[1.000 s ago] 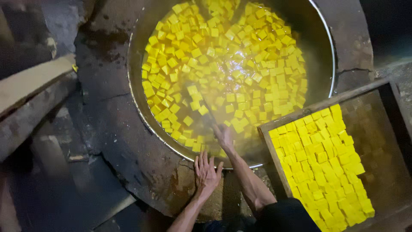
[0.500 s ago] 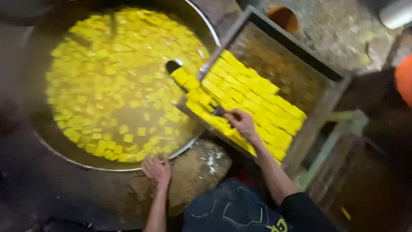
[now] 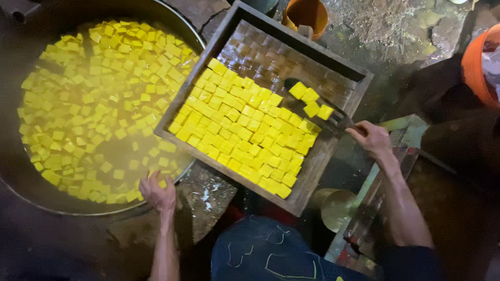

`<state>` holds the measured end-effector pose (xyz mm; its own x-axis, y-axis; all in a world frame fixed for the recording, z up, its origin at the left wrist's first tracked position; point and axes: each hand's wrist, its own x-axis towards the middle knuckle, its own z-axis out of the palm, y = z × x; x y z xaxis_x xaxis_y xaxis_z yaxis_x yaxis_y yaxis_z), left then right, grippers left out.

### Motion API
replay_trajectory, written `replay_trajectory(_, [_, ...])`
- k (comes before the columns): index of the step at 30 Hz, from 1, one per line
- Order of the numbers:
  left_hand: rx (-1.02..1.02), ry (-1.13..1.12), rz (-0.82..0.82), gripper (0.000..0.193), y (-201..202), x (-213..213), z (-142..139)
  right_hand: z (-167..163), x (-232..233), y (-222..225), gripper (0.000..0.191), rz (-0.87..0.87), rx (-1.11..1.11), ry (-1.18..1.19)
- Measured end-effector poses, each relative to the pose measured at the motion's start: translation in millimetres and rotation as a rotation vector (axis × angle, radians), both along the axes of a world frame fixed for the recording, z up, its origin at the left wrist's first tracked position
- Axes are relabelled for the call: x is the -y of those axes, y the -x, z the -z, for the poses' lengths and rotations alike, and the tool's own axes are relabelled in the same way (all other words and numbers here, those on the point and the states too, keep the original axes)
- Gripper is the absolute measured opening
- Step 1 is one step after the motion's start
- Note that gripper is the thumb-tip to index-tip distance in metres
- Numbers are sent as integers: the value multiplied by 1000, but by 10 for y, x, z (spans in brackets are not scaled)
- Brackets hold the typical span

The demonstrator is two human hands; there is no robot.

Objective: The person uses a slotted metal spatula to lift yellow food cubes from a large pot of hot liquid and places them into a rectangular wooden tray. The person repeatedly scoops and arranges the cubes in the tray throughout the clip.

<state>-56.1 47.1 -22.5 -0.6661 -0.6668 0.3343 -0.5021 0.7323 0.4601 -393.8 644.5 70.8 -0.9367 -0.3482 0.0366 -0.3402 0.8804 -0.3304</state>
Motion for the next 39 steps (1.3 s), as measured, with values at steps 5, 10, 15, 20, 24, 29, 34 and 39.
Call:
replay_trajectory(5, [-33, -154, 179, 30, 866, -780, -211, 280, -54, 121, 38, -108, -164, -209])
replay_trajectory(10, [-264, -154, 451, 32, 1864, -1622, -412, -20, -172, 50, 37, -128, -279, -213])
replay_trajectory(15, [-209, -217, 774, 31, 2791, -2382, -361, -650, -397, -211, 35, -8, -176, -428])
replay_trajectory(20, [-4, 27, 1052, 39, 3474, -3063, -216, -1062, -413, -520, 37, 39, -40, -592])
replay_trajectory(24, [42, 227, 1006, 35, 3766, -3261, -123, -1093, -439, -595, 40, 109, -45, -628])
replay_trajectory(29, [289, -22, 1209, 46, 3631, -3265, -86, -791, -456, -539, 37, -1, -169, -498])
replay_trajectory(34, [-137, 23, 1119, 55, 2997, -2822, -116, -504, -391, -405, 35, -27, -217, -484])
replay_trajectory(39, [-129, -196, 815, 49, 1974, -1618, -214, -274, -112, -355, 33, -40, -380, -407])
